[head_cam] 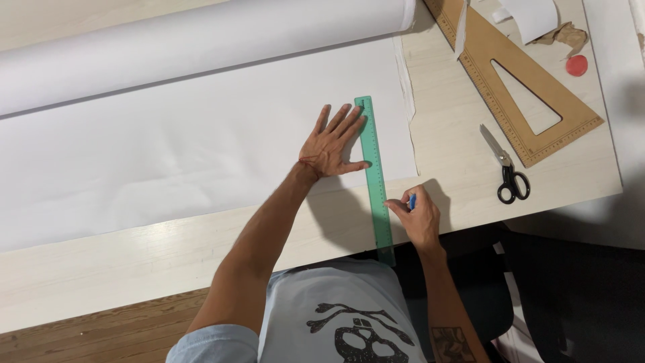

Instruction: Marking a straight line on a roll of white material using a ruler and a marking tool

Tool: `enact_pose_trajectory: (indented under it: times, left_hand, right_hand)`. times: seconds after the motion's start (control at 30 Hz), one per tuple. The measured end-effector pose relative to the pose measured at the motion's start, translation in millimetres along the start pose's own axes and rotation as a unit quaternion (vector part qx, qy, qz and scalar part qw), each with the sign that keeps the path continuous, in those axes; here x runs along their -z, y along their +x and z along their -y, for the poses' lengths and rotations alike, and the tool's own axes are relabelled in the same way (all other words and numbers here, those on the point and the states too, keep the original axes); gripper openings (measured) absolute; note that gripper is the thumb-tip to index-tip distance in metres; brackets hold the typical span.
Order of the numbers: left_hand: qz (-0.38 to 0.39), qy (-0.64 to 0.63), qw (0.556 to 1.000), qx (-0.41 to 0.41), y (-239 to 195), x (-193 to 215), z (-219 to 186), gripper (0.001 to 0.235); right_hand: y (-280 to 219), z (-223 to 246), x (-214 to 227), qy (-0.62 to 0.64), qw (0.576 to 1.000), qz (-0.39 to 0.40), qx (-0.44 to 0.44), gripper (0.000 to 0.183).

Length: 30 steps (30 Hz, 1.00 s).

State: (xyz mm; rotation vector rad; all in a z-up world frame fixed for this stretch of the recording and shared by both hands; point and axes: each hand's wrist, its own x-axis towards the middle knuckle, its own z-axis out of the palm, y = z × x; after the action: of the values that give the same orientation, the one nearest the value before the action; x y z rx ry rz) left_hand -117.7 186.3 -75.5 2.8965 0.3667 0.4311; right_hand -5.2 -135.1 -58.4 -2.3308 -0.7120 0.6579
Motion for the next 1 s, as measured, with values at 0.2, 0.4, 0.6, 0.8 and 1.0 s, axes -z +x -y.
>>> enact_pose_trajectory:
  times: [0.2,0.4,0.6,0.8,1.0]
  left_hand:
    - [-0.008,-0.008,1.000,0.000,-1.1,-5.4,0.7,0.130]
    - [-0.009,-0.002,1.000,-0.001,-1.8,-4.2,1.6,0.132]
    - [0.009,-0.005,1.000,-0.001,-1.2,1.4,0.4,0.132]
    - [0.011,-0.002,1.000,0.000,-0.7,3.9,-0.1,0.130]
    - [0.017,-0.004,1.000,-0.001,0.1,14.8,-0.4,0.131]
  right_hand:
    - [-0.1,-0.1,7.9,0.047,0.997,-0.007,0.068,0.063]
    - [13.2,7.1,14.5,0.282,0.958,0.018,-0.045,0.062]
    - [27.8,23.6,23.9,0.400,0.915,0.000,-0.052,0.018]
    - [52.5,13.3,18.0,0.409,0.913,-0.017,0.005,0.016]
    - [67.9,36.7,21.9,0.419,0.908,-0.010,0.029,0.027]
